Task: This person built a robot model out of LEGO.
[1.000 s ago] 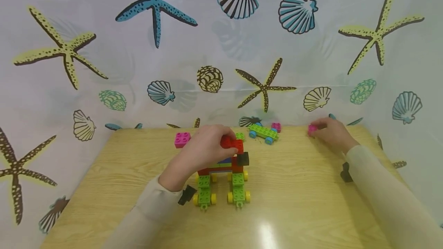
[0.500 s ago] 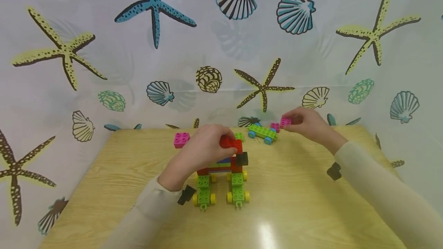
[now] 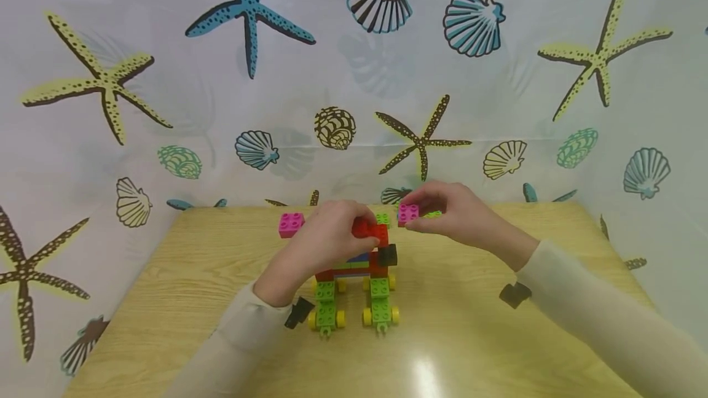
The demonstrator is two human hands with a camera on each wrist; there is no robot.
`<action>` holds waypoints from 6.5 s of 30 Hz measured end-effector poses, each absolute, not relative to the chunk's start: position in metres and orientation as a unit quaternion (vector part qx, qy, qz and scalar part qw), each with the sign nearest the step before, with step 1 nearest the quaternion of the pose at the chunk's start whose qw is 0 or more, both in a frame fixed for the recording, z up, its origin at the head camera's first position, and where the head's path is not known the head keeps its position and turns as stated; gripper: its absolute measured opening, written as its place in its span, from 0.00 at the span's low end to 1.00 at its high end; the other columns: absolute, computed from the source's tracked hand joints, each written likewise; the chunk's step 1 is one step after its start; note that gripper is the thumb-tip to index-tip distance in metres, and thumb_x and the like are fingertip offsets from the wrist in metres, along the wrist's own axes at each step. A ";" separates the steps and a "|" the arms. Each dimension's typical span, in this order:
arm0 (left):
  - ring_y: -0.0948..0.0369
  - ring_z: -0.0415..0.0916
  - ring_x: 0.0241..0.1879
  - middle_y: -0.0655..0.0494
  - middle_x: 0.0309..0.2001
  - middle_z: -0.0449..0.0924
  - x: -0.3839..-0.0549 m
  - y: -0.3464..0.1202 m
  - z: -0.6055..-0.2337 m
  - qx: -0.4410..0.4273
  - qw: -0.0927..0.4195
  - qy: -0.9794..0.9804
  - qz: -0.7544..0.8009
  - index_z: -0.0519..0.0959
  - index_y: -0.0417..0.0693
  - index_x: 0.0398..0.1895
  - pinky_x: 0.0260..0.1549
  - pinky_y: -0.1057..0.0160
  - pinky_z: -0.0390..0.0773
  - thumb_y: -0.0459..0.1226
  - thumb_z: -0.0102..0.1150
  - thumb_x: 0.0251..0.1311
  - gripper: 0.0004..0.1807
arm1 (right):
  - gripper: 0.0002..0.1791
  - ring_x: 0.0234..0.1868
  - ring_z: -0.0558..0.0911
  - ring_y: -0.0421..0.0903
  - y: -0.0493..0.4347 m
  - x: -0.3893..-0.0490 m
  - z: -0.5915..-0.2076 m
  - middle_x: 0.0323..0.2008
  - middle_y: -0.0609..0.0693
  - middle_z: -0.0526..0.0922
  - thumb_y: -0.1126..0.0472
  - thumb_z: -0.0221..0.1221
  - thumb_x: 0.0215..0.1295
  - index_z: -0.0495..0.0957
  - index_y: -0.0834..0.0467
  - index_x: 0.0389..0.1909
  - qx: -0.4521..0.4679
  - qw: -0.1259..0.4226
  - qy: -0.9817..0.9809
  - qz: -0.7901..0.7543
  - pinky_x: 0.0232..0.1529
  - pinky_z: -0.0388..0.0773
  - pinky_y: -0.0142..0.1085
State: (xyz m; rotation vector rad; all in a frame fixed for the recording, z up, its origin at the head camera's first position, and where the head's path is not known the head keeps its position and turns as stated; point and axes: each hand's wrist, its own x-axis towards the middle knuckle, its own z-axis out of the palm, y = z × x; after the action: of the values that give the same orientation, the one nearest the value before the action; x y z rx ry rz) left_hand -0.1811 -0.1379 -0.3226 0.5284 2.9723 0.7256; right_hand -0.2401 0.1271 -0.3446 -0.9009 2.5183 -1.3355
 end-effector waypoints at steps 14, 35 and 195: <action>0.59 0.85 0.40 0.56 0.42 0.92 -0.181 -0.138 -0.324 0.189 0.017 0.949 0.251 0.91 0.49 0.48 0.46 0.60 0.91 0.40 0.79 0.68 0.10 | 0.22 0.57 0.91 0.50 0.103 -0.228 -0.347 0.58 0.55 0.90 0.63 0.73 0.73 0.86 0.59 0.66 -0.350 0.082 0.812 -0.460 0.65 0.88 0.52; 0.58 0.85 0.43 0.55 0.47 0.93 -0.181 -0.138 -0.322 0.180 0.027 0.951 0.251 0.91 0.48 0.54 0.50 0.58 0.92 0.40 0.79 0.69 0.14 | 0.19 0.53 0.91 0.48 0.097 -0.226 -0.342 0.54 0.53 0.92 0.65 0.73 0.72 0.88 0.59 0.62 -0.358 0.081 0.822 -0.435 0.64 0.90 0.52; 0.59 0.84 0.42 0.58 0.44 0.91 -0.178 -0.136 -0.322 0.193 0.014 0.954 0.230 0.91 0.50 0.54 0.47 0.59 0.90 0.44 0.79 0.69 0.16 | 0.21 0.61 0.90 0.52 0.123 -0.230 -0.348 0.65 0.58 0.87 0.64 0.68 0.78 0.84 0.58 0.68 -0.305 0.112 0.762 -0.560 0.60 0.90 0.35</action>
State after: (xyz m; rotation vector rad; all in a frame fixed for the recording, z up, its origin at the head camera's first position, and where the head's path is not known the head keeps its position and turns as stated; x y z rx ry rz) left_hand -0.1783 -0.1362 -0.3222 0.6001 2.9707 0.7157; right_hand -0.2304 0.1234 -0.3479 -0.8958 2.2371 -1.6430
